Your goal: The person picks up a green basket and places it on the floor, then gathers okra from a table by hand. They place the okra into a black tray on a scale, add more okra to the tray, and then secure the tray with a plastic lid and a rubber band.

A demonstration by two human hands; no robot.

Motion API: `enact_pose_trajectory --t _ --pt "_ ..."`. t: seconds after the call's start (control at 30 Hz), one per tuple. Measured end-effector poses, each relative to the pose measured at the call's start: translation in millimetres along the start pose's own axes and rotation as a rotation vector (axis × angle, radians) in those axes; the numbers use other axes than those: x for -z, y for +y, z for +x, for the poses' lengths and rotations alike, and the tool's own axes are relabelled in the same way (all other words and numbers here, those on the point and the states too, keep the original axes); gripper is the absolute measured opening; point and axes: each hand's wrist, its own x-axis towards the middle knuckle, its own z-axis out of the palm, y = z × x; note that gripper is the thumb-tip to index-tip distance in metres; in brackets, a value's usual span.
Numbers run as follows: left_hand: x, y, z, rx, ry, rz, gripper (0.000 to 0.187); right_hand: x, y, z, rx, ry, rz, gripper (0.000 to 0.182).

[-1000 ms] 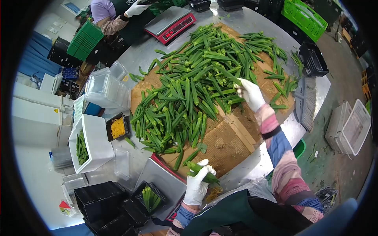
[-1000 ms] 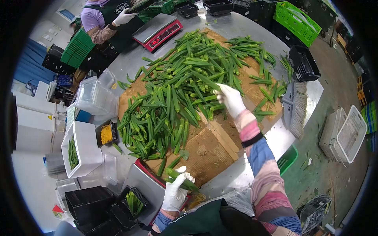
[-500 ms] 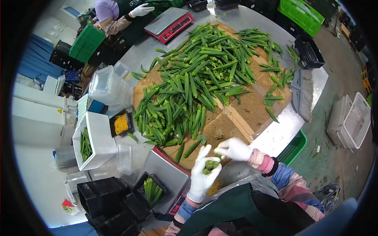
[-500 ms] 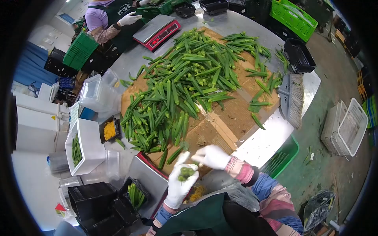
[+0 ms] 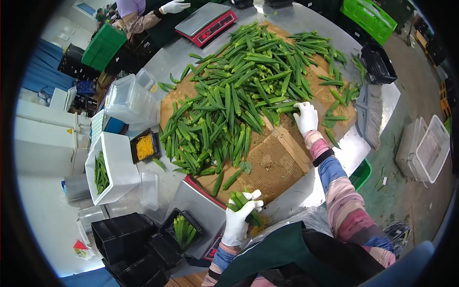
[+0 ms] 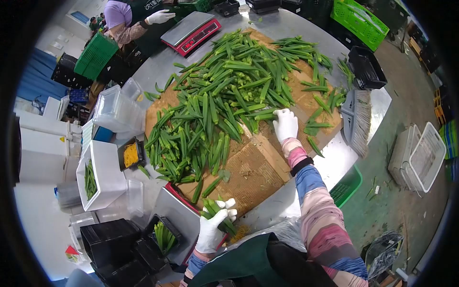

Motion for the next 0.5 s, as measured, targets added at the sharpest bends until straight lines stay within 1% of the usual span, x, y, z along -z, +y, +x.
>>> enact_pose_trajectory --t 0.13,0.23,0.27,0.33,0.37,0.4,0.43,0.5 --pt "-4.0 3.2 7.0 0.006 -0.029 -0.081 0.034 9.7 10.6 2.7 0.086 -0.045 0.021 0.027" --pt "-8.1 4.0 10.7 0.02 -0.026 -0.107 0.038 -0.4 31.2 -2.4 0.086 -0.161 0.072 0.027" --pt "-8.9 4.5 10.4 0.024 -0.022 -0.119 0.046 -5.5 36.6 -5.9 0.012 -0.205 0.232 0.026" --pt "-4.3 4.6 12.1 0.04 -0.04 -0.143 0.051 -5.4 36.8 -20.0 -0.142 -0.292 0.553 0.027" --pt "-2.3 4.3 12.2 0.048 -0.048 -0.157 0.053 -2.9 38.9 -29.3 -0.23 -0.417 0.825 0.028" --pt "-6.0 7.9 9.2 0.038 -0.068 -0.187 0.058 19.8 26.2 -38.7 -0.321 -0.543 1.095 0.031" --pt "-3.9 7.3 11.4 0.051 -0.101 -0.222 0.059 41.3 12.7 -49.4 -0.414 -0.668 1.363 0.033" --pt "3.8 3.6 13.0 0.078 -0.155 -0.3 0.062 70.8 -12.3 -78.5 -0.348 -0.687 1.68 0.037"
